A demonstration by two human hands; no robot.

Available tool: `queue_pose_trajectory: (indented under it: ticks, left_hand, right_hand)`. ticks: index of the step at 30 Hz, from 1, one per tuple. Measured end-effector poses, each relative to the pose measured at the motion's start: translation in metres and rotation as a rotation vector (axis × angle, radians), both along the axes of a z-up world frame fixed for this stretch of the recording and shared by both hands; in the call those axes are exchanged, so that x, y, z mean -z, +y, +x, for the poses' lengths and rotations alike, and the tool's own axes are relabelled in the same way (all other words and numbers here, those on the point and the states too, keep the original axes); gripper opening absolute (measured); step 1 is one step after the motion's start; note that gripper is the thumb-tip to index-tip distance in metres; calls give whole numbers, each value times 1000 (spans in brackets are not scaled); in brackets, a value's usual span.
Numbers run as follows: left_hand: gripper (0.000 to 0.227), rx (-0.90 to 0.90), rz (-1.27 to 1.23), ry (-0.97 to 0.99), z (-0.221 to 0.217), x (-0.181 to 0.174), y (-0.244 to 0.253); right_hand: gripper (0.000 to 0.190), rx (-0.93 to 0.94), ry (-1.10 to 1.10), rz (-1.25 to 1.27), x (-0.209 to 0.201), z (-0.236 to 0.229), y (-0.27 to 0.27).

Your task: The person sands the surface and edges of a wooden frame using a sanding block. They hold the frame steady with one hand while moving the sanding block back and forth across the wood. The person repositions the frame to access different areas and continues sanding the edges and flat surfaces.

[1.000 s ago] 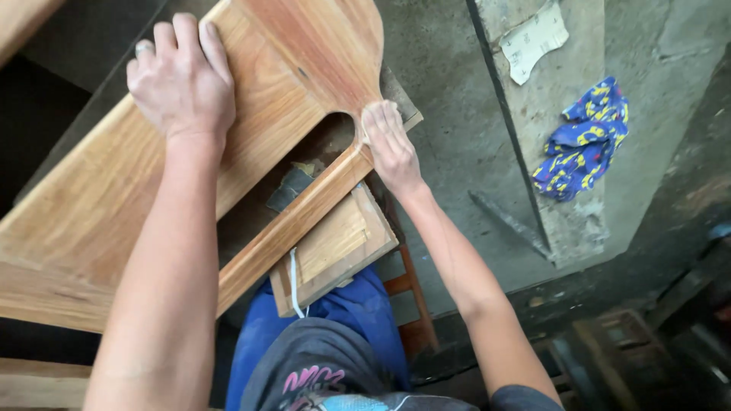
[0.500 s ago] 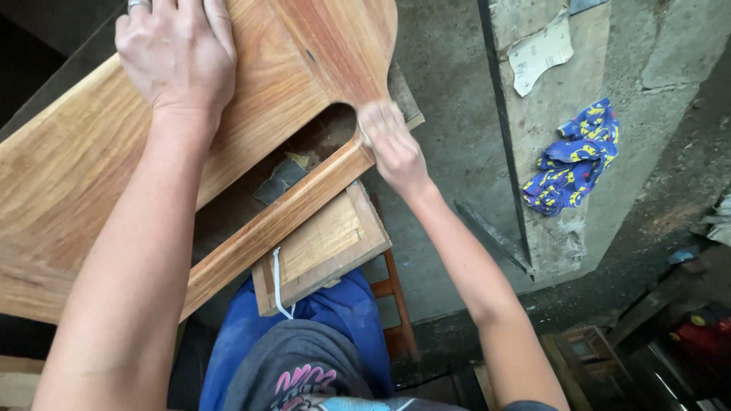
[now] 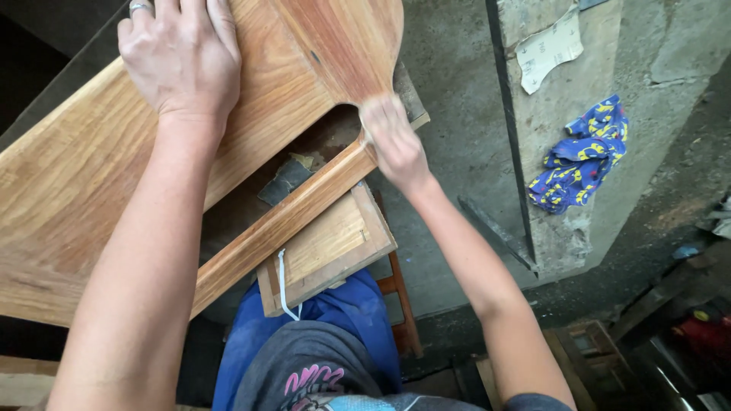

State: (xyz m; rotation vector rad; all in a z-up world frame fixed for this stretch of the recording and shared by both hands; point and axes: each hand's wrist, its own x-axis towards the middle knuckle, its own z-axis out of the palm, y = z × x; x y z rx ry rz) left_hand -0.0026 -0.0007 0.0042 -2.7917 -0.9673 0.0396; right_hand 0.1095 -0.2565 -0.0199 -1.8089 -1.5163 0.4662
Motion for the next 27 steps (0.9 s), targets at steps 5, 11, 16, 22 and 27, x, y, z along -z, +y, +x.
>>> queue_pose_trajectory:
  ticks: [5, 11, 16, 22, 27]
  left_hand:
    - [27, -37, 3, -34, -2, 3, 0]
    - [28, -51, -31, -35, -2, 6, 0]
    - [27, -58, -10, -61, 3, -4, 1]
    - [27, -70, -56, -120, -2, 6, 0]
    - [25, -35, -12, -114, 2, -1, 2]
  right_hand:
    - [33, 1, -8, -119, -5, -16, -40]
    - [29, 20, -53, -53, 14, 6, 26]
    - [29, 65, -46, -166, -4, -28, -49]
    - [29, 86, -83, -118, 8, -5, 15]
    - [28, 150, -17, -95, 1, 0, 24]
